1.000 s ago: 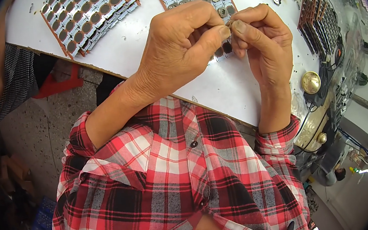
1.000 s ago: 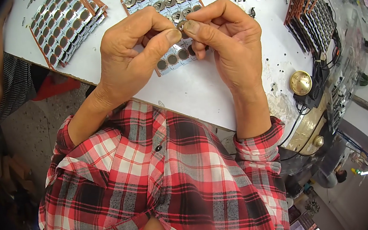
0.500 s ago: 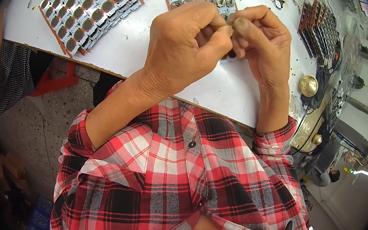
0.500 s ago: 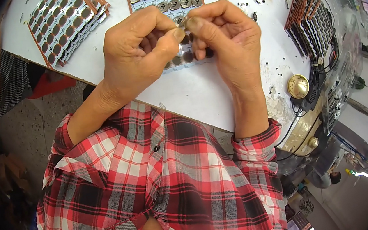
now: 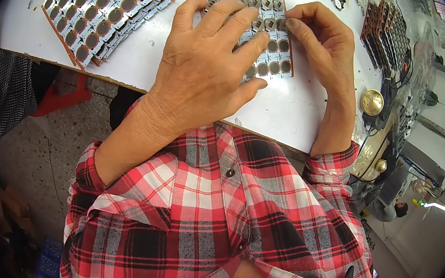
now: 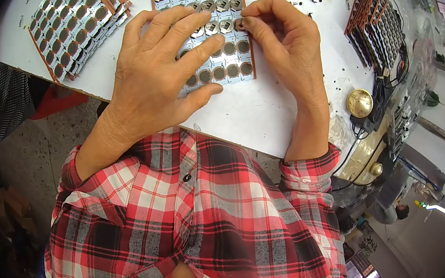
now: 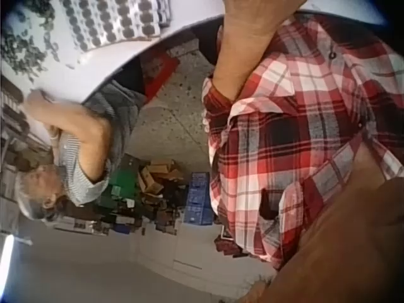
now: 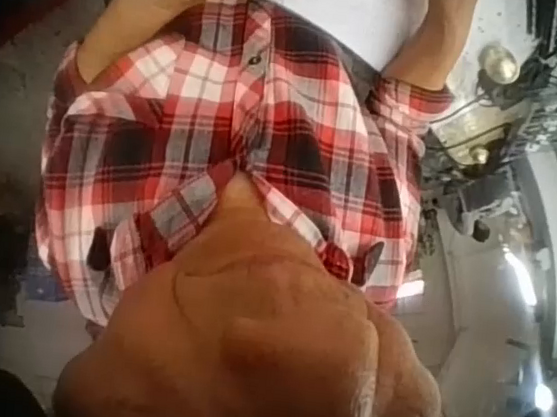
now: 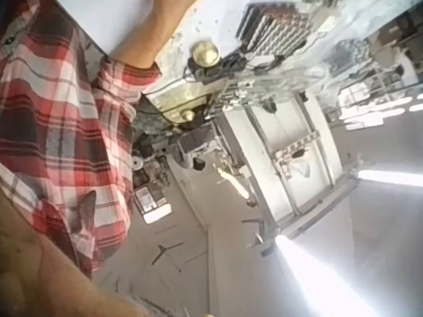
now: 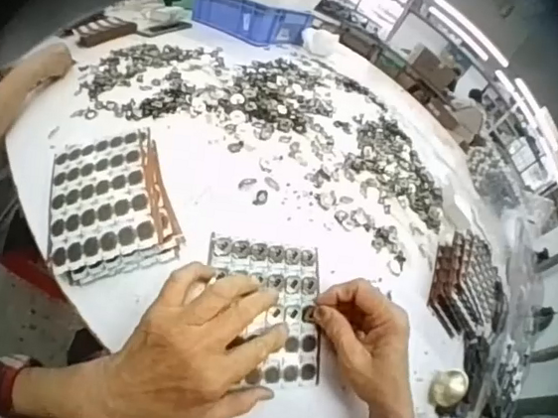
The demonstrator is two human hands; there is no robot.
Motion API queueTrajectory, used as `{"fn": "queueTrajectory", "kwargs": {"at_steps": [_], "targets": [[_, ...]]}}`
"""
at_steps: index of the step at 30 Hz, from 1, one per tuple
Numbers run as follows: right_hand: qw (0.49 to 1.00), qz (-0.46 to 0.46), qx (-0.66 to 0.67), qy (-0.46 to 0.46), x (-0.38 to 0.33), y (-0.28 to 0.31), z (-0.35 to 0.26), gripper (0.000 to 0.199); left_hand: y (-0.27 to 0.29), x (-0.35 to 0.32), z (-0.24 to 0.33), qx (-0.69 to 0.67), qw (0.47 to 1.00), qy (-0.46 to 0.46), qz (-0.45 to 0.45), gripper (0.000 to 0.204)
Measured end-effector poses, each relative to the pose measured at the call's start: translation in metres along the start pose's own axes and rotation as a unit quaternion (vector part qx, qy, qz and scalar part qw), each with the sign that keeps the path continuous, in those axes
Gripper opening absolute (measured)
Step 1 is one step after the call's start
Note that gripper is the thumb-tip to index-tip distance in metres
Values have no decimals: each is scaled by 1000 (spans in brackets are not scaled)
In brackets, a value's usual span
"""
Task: Assembling small metallic toy components into a clear plastic organizer tray at a factory workbench.
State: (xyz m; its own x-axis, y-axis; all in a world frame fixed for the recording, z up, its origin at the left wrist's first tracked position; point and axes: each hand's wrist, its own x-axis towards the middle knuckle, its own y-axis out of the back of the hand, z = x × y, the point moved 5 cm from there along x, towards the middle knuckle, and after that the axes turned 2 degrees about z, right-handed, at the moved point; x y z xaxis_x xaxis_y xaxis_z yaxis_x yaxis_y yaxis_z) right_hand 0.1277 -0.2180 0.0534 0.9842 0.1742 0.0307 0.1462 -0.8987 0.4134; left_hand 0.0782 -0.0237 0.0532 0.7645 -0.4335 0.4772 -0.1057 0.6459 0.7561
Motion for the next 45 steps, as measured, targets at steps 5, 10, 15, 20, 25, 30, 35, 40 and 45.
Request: {"fn": "queueTrajectory", "kwargs": {"at_steps": [5,10,15,20,25,30,35,40,45], "targets": [[999,-29,-31,-9,-1,1,-1,12,-1,-1,1,8,1000,12,-2,62],[999,-25,-38,-1,-2,-1,-4,12,0,-1,1,2,1000,15,-9,61],[998,19,-66,3,-5,-5,-6,15,-2,-1,2,8,1000,22,-4,61],[998,47,-19,-22,-5,-1,1,15,-3,-1,1,7,1000,21,-2,61],[997,67,-24,21,-4,-3,2,9,-3,0,1,0,1000,24,-1,62],[996,65,-58,26,-7,-5,-1,11,-3,-1,2,-4,1000,22,-3,65],[994,77,-73,12,-7,-7,-3,11,-3,-2,1,-1,1000,23,0,65],[992,82,-98,0,-8,-8,-5,11,-4,-1,1,-5,1000,26,1,64],[996,63,-55,13,-5,-3,1,12,-3,1,2,-13,1000,28,-2,64]]}}
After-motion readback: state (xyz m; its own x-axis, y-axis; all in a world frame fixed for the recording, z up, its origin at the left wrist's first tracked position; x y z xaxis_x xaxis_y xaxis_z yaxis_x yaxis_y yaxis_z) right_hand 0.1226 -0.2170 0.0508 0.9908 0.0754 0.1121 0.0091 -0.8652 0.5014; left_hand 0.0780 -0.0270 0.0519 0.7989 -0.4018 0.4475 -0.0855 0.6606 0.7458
